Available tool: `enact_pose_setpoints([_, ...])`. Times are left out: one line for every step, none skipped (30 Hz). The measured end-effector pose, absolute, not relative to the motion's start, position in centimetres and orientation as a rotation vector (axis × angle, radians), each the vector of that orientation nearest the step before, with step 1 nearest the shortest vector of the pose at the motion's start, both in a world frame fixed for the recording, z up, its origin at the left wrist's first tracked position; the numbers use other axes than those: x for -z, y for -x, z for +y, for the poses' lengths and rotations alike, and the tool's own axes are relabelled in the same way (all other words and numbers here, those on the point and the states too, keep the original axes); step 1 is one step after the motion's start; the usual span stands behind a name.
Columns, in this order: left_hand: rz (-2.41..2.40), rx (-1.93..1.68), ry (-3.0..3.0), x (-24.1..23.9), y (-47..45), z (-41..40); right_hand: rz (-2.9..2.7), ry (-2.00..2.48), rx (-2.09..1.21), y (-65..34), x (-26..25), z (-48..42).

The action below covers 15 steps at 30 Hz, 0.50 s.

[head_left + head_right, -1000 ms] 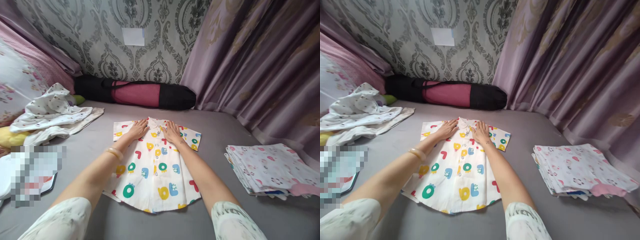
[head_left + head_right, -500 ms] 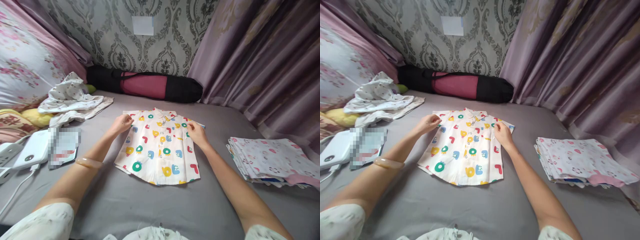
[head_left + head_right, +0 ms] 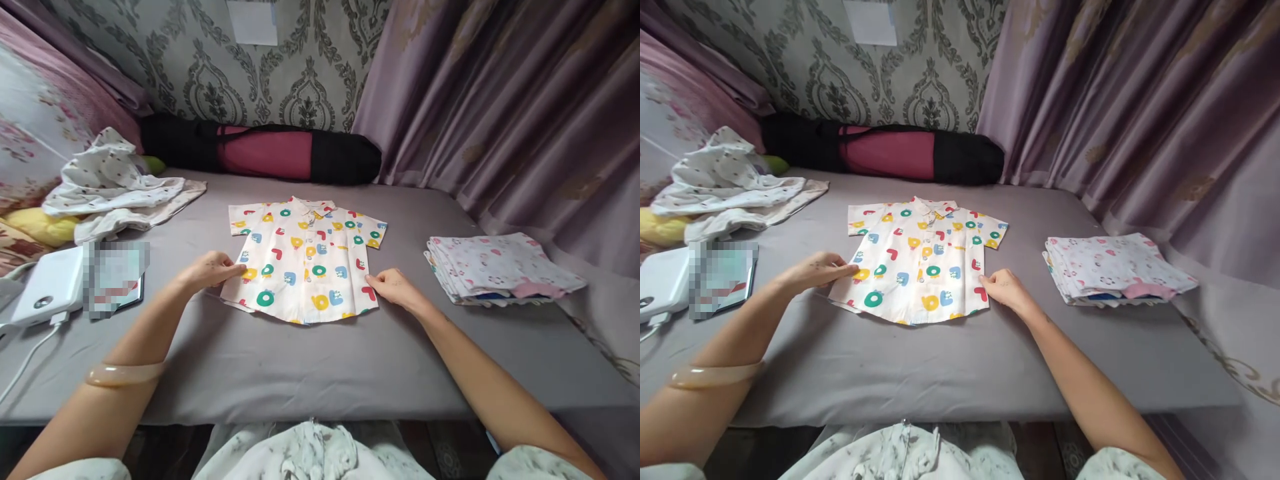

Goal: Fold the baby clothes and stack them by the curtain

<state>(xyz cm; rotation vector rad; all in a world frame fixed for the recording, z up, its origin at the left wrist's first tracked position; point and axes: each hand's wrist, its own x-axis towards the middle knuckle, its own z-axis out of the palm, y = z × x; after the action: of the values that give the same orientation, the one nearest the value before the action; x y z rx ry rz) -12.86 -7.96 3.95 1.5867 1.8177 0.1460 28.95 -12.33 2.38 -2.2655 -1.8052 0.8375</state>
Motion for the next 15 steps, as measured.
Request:
enact_pose_setpoints([1.806,-0.122,-1.583,-4.0,12.8,-8.3,-1.846,2.259,-0.81,-29.0,-2.4,-12.7])
enact_pose_setpoints([1.788,-0.105,-1.574,-4.1,12.8,-8.7,-1.886,2.253,-0.778,-29.1,-2.4,-13.1])
enact_pose_setpoints([1.767,-0.1,-1.561,-4.1,12.8,-9.0,-1.919,2.246,-0.752,-29.1,-2.4,-13.5])
enact_pose_setpoints([1.749,-0.108,-1.547,-4.2,12.7,-9.3,-1.939,2.236,-0.73,-29.1,-2.5,-13.8])
enact_pose_setpoints([1.736,-0.124,-1.531,-4.4,12.6,-9.6,-1.949,2.225,-0.71,-29.0,-2.6,-14.1])
enact_pose_setpoints([1.727,-0.147,-1.516,-4.5,12.6,-9.9,-1.949,2.213,-0.685,-28.9,-2.7,-14.4])
enact_pose_setpoints([1.722,-0.171,-1.507,-4.7,12.5,-10.1,-1.942,2.204,-0.652,-28.7,-2.9,-14.7])
enact_pose_setpoints([1.718,-0.198,-1.504,-4.8,12.4,-10.4,-1.932,2.199,-0.614,-28.4,-3.1,-15.0])
enact_pose_setpoints([1.718,-0.226,-1.505,-4.9,12.3,-10.6,-1.922,2.202,-0.571,-28.1,-3.3,-15.3])
enact_pose_setpoints([1.72,-0.25,-1.507,-5.0,12.2,-10.7,-1.91,2.211,-0.53,-27.8,-3.4,-15.6])
enact_pose_setpoints([1.727,-0.269,-1.508,-4.9,12.2,-10.9,-1.9,2.222,-0.497,-27.5,-3.6,-15.8])
enact_pose_setpoints([1.739,-0.285,-1.509,-4.9,12.3,-10.9,-1.891,2.232,-0.477,-27.2,-3.7,-16.0])
enact_pose_setpoints([1.754,-0.296,-1.512,-4.7,12.4,-11.0,-1.889,2.238,-0.469,-27.1,-3.7,-16.2])
enact_pose_setpoints([1.772,-0.303,-1.518,-4.6,12.6,-11.0,-1.893,2.241,-0.464,-27.0,-3.8,-16.4])
enact_pose_setpoints([1.79,-0.305,-1.528,-4.4,12.8,-11.0,-1.901,2.245,-0.455,-27.0,-3.8,-16.5])
